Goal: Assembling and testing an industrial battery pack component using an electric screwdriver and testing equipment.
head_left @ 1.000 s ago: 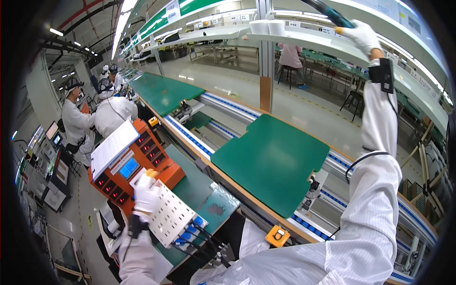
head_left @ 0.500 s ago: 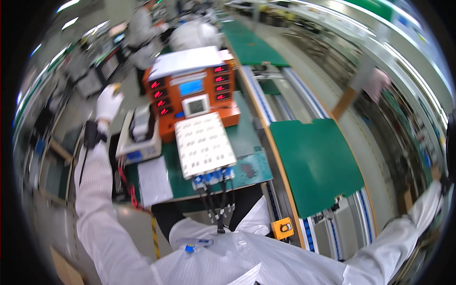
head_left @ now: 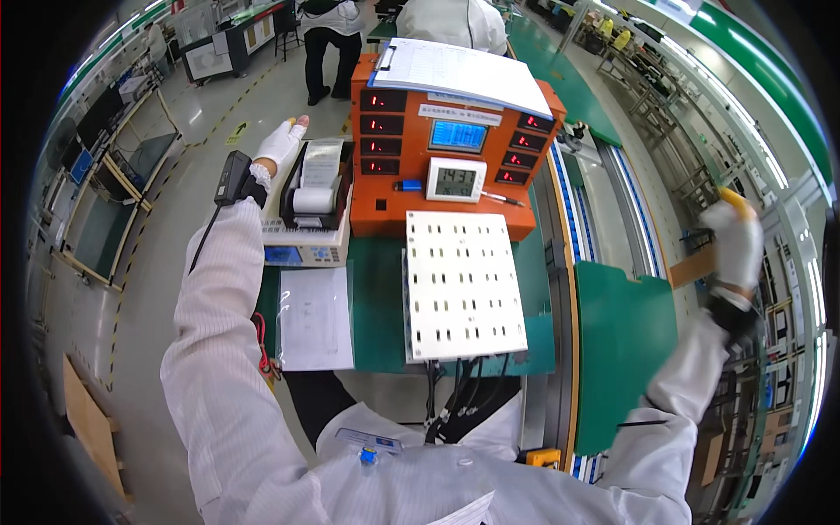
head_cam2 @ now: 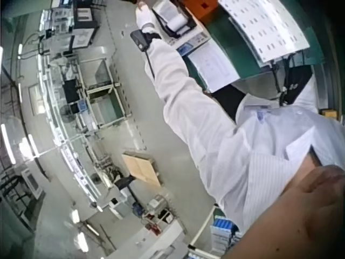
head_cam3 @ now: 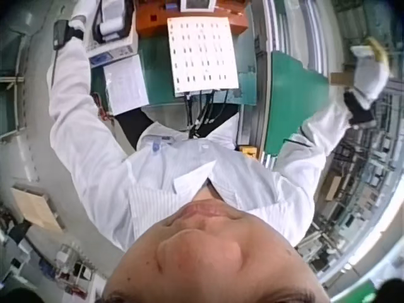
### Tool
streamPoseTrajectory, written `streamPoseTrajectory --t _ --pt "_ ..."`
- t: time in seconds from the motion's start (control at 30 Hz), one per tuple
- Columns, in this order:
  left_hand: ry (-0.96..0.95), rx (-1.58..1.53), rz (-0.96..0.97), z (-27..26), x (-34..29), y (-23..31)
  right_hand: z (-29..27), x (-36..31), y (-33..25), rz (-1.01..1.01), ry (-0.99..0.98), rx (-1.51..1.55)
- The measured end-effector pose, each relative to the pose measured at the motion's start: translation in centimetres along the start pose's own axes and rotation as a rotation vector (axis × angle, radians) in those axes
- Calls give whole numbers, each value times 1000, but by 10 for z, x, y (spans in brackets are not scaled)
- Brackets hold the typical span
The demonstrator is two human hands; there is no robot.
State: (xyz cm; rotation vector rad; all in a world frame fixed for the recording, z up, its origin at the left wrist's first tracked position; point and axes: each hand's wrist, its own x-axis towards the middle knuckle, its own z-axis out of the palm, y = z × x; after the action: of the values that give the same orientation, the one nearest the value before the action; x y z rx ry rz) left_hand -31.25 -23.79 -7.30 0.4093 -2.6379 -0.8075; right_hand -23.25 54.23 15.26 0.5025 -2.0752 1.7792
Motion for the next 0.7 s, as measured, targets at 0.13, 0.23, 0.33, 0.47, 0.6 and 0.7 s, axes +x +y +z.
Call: streamPoseTrajectory --t 0.13,0.23,0.33,0.47,0.6,0.7 --pt "-269 -378 -229 24 24 18 218 31 78 51 -327 -16" --pt "2 -334 159 16 30 17 347 32 87 259 -651 194" --pt "-70 -614 88 -10 -13 69 432 20 81 308 -623 71" --pt "-12 -908 72 -31 -54 79 493 1 81 61 -590 -47" --pt "45 -1002 1 -50 -82 95 526 -18 84 -28 -525 -60" --pt "2 -1003 68 -61 -95 103 533 -22 77 -22 -351 -13"
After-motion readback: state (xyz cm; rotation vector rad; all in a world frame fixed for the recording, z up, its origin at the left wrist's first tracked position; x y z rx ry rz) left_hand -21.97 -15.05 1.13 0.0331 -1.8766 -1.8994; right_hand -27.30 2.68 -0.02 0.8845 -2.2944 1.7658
